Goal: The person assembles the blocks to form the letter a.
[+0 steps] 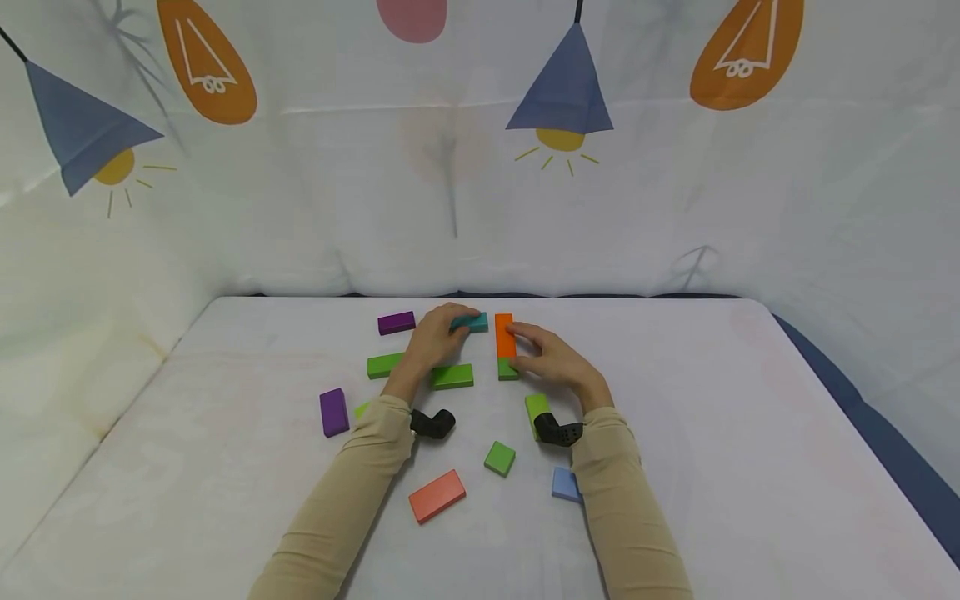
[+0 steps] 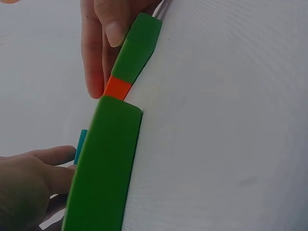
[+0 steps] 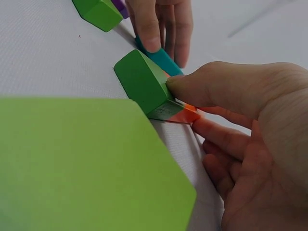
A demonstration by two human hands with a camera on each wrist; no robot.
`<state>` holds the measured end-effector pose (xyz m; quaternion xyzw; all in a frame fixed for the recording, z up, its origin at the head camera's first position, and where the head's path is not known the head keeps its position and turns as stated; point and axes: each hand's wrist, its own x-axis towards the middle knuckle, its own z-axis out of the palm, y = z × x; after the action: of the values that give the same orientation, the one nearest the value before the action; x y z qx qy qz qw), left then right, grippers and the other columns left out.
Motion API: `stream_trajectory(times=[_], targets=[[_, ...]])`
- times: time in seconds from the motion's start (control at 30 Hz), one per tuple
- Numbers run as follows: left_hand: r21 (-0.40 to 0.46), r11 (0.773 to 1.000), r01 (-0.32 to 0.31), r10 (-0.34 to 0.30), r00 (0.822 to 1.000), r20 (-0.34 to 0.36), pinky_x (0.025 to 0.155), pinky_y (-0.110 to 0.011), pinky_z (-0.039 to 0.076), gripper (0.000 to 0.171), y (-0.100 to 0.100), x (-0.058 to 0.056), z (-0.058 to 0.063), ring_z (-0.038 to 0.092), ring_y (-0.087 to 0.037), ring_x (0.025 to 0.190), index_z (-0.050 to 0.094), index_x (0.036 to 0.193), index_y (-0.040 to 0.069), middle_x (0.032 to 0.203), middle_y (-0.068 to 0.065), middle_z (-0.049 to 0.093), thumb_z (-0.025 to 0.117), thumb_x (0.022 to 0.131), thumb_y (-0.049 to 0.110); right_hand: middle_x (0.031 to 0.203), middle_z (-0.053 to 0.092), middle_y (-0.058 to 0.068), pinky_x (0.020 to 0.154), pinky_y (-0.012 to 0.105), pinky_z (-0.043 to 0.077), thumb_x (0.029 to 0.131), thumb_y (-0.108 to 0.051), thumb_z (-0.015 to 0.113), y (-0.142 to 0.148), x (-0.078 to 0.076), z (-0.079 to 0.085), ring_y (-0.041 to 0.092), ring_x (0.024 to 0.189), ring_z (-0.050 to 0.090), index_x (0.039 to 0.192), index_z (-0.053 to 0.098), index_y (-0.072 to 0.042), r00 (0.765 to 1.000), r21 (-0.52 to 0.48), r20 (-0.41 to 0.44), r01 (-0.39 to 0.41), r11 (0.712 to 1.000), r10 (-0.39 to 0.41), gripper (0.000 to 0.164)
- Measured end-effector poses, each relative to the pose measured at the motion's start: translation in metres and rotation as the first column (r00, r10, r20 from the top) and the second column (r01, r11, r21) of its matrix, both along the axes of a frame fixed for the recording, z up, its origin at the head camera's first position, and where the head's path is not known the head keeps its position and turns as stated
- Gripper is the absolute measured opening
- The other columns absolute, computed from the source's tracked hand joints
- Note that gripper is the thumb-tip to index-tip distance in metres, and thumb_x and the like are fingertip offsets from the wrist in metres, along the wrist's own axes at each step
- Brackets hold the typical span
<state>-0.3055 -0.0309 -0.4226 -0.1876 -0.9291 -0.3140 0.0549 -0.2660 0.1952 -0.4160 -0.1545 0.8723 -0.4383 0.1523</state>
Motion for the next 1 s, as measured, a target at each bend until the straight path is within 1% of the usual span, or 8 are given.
stream_trajectory(times=[0.23, 0.53, 0.83, 1.0], targets=[[-0.032, 0.999, 0.003, -0.002, 1.0, 0.025, 0.099, -0.036, 0.046, 0.031, 0.0031, -0.0001, -0.0005, 0.055, -0.02, 0.117, 0.065, 0.121, 0.019, 0.129, -0.002, 0.06, 0.059, 0.092, 0.01, 0.157, 0.021, 0.011, 0.115, 0.055, 0.015, 0.091, -0.022, 0.062, 0.0002, -0.0001, -0.0022, 0.033, 0.146, 0.015, 0.147, 0.035, -0.018, 1.0, -0.01, 0.0, -0.009, 1.0, 0.009, 0.062], [-0.041, 0.999, -0.011, 0.012, 1.0, 0.023, 0.097, -0.036, 0.047, 0.03, 0.0043, 0.0014, -0.0013, 0.055, -0.02, 0.116, 0.066, 0.12, 0.019, 0.128, 0.0, 0.06, 0.059, 0.092, 0.009, 0.157, 0.021, 0.011, 0.114, 0.057, 0.017, 0.092, -0.022, 0.061, -0.0022, 0.001, -0.0016, 0.035, 0.145, 0.015, 0.147, 0.035, -0.018, 1.0, -0.006, 0.001, -0.01, 1.0, 0.01, 0.061], [-0.062, 0.998, -0.014, 0.016, 0.999, 0.028, 0.098, -0.037, 0.046, 0.031, 0.0064, 0.001, -0.0008, 0.055, -0.021, 0.118, 0.065, 0.121, 0.018, 0.128, -0.001, 0.06, 0.059, 0.092, 0.01, 0.157, 0.021, 0.01, 0.115, 0.055, 0.016, 0.092, -0.022, 0.061, -0.0024, 0.0001, -0.0031, 0.033, 0.146, 0.015, 0.147, 0.035, -0.019, 1.0, -0.004, 0.006, -0.008, 1.0, 0.008, 0.061], [-0.06, 0.998, -0.004, 0.006, 1.0, 0.029, 0.1, -0.036, 0.045, 0.032, 0.0084, 0.0004, 0.0003, 0.055, -0.022, 0.119, 0.064, 0.123, 0.015, 0.129, -0.004, 0.059, 0.059, 0.092, 0.009, 0.157, 0.023, 0.01, 0.115, 0.055, 0.017, 0.091, -0.021, 0.061, -0.0014, -0.0009, -0.0037, 0.033, 0.146, 0.016, 0.147, 0.035, -0.018, 1.0, -0.008, -0.004, -0.01, 1.0, 0.01, 0.061]])
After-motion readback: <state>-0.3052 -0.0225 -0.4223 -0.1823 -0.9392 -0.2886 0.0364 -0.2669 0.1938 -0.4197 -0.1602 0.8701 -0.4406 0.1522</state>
